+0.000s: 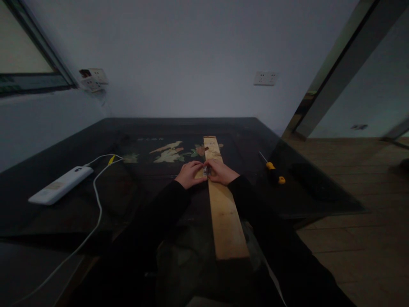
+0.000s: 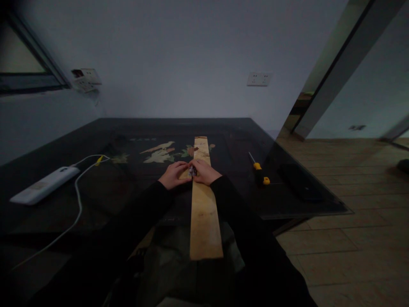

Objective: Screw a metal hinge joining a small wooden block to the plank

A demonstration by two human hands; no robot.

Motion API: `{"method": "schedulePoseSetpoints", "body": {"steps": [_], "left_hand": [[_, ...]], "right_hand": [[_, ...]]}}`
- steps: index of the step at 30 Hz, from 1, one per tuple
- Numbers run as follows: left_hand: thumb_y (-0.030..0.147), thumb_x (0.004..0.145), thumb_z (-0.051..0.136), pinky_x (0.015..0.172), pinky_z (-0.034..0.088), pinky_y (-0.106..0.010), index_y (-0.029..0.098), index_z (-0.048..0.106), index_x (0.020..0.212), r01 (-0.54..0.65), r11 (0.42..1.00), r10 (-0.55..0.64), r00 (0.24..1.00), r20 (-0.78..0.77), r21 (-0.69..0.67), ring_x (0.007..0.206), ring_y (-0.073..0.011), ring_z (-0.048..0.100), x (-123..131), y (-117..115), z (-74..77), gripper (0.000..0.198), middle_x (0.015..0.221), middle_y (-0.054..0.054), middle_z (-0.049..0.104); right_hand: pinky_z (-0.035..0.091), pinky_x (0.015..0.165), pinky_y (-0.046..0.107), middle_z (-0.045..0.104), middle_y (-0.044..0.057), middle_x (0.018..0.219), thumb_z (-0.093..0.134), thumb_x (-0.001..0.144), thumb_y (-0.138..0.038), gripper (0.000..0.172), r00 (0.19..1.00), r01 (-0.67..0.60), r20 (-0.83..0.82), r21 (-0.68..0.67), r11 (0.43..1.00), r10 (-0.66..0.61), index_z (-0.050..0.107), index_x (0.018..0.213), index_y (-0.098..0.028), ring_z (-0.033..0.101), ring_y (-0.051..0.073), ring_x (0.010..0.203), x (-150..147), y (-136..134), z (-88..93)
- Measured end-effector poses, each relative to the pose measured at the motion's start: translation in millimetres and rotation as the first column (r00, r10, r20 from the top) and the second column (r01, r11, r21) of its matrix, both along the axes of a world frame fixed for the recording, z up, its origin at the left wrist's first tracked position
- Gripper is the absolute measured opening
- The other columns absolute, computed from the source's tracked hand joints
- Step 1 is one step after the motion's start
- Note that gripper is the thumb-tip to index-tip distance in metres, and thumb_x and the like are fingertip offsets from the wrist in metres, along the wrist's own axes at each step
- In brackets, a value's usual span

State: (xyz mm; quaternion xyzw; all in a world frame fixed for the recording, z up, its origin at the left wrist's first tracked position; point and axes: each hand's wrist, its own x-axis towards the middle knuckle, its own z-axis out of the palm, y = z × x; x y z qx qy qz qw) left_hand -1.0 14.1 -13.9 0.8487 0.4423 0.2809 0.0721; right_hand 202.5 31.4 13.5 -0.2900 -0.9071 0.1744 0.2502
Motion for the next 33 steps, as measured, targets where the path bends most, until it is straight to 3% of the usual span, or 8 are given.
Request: {"method": "schedulePoseSetpoints", "body": {"steps": [17,27,33], "left_hand": [[0.049,0.082,0.059,0.098,0.04,-0.042,0.022,0.061,0.118,0.01,1.0,-0.01,1.0,0.003,0.002,0.114,-0.0261,0.053,0.8,0.5,-1.8,0.045,0.119,-0.01,0.058],[0.049,0.08,0.061,0.098,0.041,-0.043,0.022,0.061,0.118,0.006,1.0,-0.006,1.0,0.014,-0.006,0.115,-0.0267,0.053,0.4,2.6,-3.9,0.046,0.121,-0.01,0.058],[0.05,0.076,0.065,0.098,0.038,-0.044,0.022,0.061,0.118,0.003,1.0,-0.003,1.0,-0.011,0.013,0.114,-0.0281,0.053,0.2,0.0,1.0,0.051,0.12,-0.01,0.058]], "right_hand": [[0.041,0.082,0.03,0.057,0.006,0.096,0.06,0.07,-0.015,0.032,1.0,0.019,-0.008,0.015,1.0,-0.019,0.055,0.102,-0.017,0.053,0.018,0.091,1.4,-0.3,1.2],[0.041,0.078,0.028,0.055,0.004,0.091,0.061,0.067,-0.014,0.033,0.995,0.022,-0.095,-0.053,0.998,-0.027,0.055,0.1,-0.017,0.051,0.017,0.086,1.3,1.2,-2.5],[0.04,0.082,0.03,0.054,0.005,0.094,0.062,0.066,-0.014,0.034,0.995,0.023,-0.091,-0.039,0.999,-0.026,0.055,0.099,-0.018,0.05,0.019,0.092,0.9,2.5,-6.7]]}}
